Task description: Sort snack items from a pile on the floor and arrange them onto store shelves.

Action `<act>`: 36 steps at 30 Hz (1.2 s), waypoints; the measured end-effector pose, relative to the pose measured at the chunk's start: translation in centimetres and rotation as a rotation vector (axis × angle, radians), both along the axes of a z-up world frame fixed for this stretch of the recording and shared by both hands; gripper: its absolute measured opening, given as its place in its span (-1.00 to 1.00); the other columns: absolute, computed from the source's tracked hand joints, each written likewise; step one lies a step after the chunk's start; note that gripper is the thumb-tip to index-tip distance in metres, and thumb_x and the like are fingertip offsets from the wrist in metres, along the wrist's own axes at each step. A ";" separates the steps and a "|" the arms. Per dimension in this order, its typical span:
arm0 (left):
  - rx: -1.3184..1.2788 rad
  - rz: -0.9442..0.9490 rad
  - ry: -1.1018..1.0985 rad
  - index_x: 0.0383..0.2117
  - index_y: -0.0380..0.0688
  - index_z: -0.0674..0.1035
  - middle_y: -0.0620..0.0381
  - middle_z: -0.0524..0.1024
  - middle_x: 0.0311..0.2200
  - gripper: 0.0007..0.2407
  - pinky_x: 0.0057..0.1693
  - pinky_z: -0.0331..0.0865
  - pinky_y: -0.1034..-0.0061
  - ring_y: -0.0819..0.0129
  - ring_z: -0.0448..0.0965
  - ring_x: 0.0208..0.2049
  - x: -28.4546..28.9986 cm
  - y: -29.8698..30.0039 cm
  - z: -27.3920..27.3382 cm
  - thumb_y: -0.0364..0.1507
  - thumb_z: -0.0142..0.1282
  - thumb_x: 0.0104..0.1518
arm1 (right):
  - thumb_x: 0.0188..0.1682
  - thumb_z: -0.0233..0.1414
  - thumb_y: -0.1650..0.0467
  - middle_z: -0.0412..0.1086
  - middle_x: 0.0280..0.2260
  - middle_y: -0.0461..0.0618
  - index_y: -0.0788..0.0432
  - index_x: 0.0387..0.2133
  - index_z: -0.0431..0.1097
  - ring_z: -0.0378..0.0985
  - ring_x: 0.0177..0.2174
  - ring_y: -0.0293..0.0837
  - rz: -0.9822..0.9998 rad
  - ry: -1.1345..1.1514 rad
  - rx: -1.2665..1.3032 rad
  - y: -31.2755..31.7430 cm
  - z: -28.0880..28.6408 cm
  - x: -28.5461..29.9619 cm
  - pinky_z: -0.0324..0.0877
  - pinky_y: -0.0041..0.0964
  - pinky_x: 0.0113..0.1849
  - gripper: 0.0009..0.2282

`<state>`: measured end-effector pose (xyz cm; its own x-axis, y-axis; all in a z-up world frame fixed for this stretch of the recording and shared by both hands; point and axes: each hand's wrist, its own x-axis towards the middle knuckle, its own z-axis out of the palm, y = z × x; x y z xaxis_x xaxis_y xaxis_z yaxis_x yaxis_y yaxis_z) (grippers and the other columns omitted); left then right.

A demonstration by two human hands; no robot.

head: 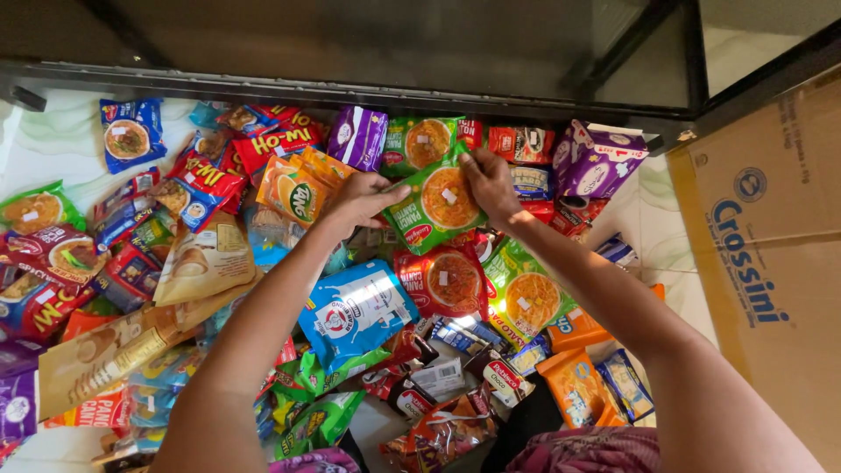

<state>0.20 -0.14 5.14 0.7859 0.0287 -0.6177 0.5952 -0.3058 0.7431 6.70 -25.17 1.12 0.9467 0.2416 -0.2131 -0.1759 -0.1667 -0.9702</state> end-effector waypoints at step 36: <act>0.326 0.023 -0.739 -0.30 -0.29 0.53 0.02 0.64 -0.39 -0.96 -0.21 0.45 0.21 0.16 0.65 -0.34 -1.3 2.4 -2.4 -0.57 0.12 0.22 | 0.16 0.06 0.56 0.55 -0.29 0.08 0.26 -0.25 0.52 0.48 -0.42 -0.18 0.020 0.019 0.109 -2.4 -2.0 2.4 0.42 -0.30 -0.39 -0.93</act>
